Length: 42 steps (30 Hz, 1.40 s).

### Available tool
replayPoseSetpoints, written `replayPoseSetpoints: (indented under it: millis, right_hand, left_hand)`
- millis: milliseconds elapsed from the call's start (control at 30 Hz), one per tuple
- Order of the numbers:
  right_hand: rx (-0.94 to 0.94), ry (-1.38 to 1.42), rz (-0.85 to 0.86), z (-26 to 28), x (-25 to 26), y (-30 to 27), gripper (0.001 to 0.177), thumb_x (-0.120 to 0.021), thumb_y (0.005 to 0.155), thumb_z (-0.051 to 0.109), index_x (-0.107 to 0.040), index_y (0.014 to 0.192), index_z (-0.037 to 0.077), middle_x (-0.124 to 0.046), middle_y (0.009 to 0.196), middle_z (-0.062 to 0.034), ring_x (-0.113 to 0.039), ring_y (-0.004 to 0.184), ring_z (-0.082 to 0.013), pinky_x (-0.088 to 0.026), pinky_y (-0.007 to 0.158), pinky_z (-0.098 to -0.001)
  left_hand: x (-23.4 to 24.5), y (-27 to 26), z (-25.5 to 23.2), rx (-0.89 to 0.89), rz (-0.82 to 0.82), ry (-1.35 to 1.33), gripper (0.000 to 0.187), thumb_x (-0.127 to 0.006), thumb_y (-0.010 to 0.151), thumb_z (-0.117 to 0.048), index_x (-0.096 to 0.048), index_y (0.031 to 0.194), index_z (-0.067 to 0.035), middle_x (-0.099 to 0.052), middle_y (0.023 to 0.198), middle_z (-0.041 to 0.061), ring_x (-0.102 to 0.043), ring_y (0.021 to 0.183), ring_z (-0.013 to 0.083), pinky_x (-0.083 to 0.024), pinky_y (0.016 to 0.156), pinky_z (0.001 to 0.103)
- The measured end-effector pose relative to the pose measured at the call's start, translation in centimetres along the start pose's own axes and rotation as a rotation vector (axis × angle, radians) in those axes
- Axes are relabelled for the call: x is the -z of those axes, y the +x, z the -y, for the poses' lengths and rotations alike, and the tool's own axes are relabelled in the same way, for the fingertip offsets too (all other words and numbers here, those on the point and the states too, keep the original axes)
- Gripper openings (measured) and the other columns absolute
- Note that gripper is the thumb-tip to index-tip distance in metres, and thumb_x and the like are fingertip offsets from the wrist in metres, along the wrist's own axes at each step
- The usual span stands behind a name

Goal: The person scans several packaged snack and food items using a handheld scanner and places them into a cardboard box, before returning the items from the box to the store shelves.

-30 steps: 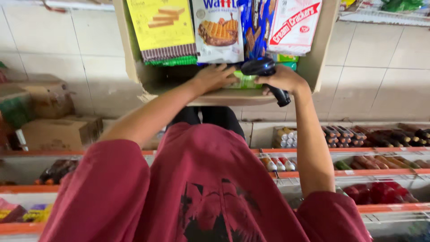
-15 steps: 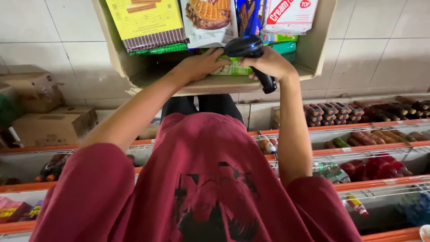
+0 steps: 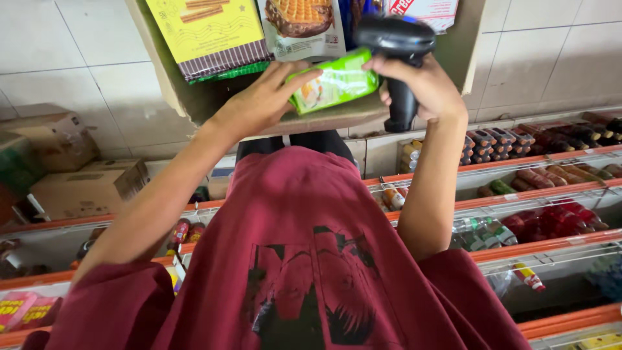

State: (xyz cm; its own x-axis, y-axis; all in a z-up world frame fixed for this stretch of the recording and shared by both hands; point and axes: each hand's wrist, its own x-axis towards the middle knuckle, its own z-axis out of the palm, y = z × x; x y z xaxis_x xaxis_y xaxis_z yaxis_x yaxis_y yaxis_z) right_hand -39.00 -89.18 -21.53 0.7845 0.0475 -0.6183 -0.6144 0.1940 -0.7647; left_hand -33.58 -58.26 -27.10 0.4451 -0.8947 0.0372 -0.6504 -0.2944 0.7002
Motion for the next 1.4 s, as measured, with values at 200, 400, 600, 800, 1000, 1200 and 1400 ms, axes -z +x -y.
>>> replayPoseSetpoints:
  millis: [200,400,600,800,1000,1200,1400]
  right_hand:
    - [0.008,0.497,-0.038,-0.3,0.9,3.7,0.038,-0.076,0.103,0.018,-0.061,0.128,-0.007,-0.066,0.112,-0.0128,-0.057,0.069,-0.0154,-0.049,0.060,-0.0279]
    - [0.050,0.668,-0.048,0.3,-1.3,6.4,0.031,-0.075,0.093,0.021,-0.057,0.114,0.007,-0.072,0.115,-0.0104,-0.058,0.067,-0.0150,-0.050,0.058,-0.0269]
    - [-0.038,0.834,0.039,1.4,-3.7,5.5,0.042,-0.071,0.098,0.025,-0.062,0.129,-0.003,-0.065,0.103,-0.0109,-0.059,0.073,-0.0140,-0.051,0.064,-0.0228]
    - [-0.059,0.923,0.163,1.3,-7.9,5.1,0.038,-0.071,0.096,0.026,-0.066,0.124,0.000,-0.061,0.103,-0.0131,-0.058,0.073,-0.0107,-0.051,0.065,-0.0204]
    - [-0.132,0.920,0.318,1.1,-11.3,10.3,0.034,-0.073,0.096,0.027,-0.066,0.120,0.004,-0.066,0.114,-0.0230,-0.058,0.072,-0.0098,-0.051,0.064,-0.0206]
    - [-0.123,0.902,0.357,1.7,-13.1,14.8,0.027,-0.073,0.100,0.024,-0.062,0.116,0.005,-0.068,0.112,-0.0039,-0.058,0.075,-0.0118,-0.050,0.065,-0.0204]
    - [-0.257,1.013,0.292,1.0,-13.8,17.7,0.029,-0.070,0.096,0.028,-0.054,0.104,0.005,-0.059,0.099,-0.0115,-0.061,0.085,-0.0156,-0.054,0.069,-0.0252]
  left_hand:
    - [1.5,1.7,0.2,0.046,-0.342,-0.343,0.058,-0.070,0.100,-0.007,-0.045,0.152,-0.011,-0.050,0.153,0.017,-0.047,0.144,0.0381,-0.037,0.125,0.045]
    - [-1.8,5.8,2.5,0.385,-0.785,-0.466,0.046,-0.054,0.114,-0.025,-0.043,0.153,-0.004,-0.053,0.151,0.020,-0.051,0.145,0.0357,-0.037,0.125,0.041]
    - [-0.9,6.2,5.2,0.568,-0.901,-0.416,0.050,-0.049,0.117,-0.037,-0.047,0.149,0.000,-0.061,0.141,0.024,-0.059,0.132,0.0351,-0.043,0.116,0.042]
    - [3.6,1.2,8.4,0.689,-0.971,-0.863,0.037,-0.059,0.108,-0.031,-0.060,0.132,-0.004,-0.072,0.106,0.014,-0.066,0.091,0.0170,-0.055,0.078,0.031]
    - [3.8,-5.3,12.5,0.685,-1.268,-1.321,0.026,-0.056,0.103,-0.018,-0.059,0.126,-0.006,-0.075,0.101,0.010,-0.071,0.086,0.0162,-0.060,0.074,0.032]
    - [1.9,-7.0,13.9,0.672,-1.459,-1.418,0.026,-0.056,0.097,-0.007,-0.057,0.121,0.001,-0.074,0.107,0.013,-0.072,0.096,0.0220,-0.061,0.084,0.036]
    - [4.7,-7.8,7.3,0.832,-1.305,-0.565,0.061,-0.060,0.108,-0.031,-0.030,0.155,-0.007,-0.032,0.150,0.023,-0.040,0.140,0.0355,-0.041,0.115,0.044]
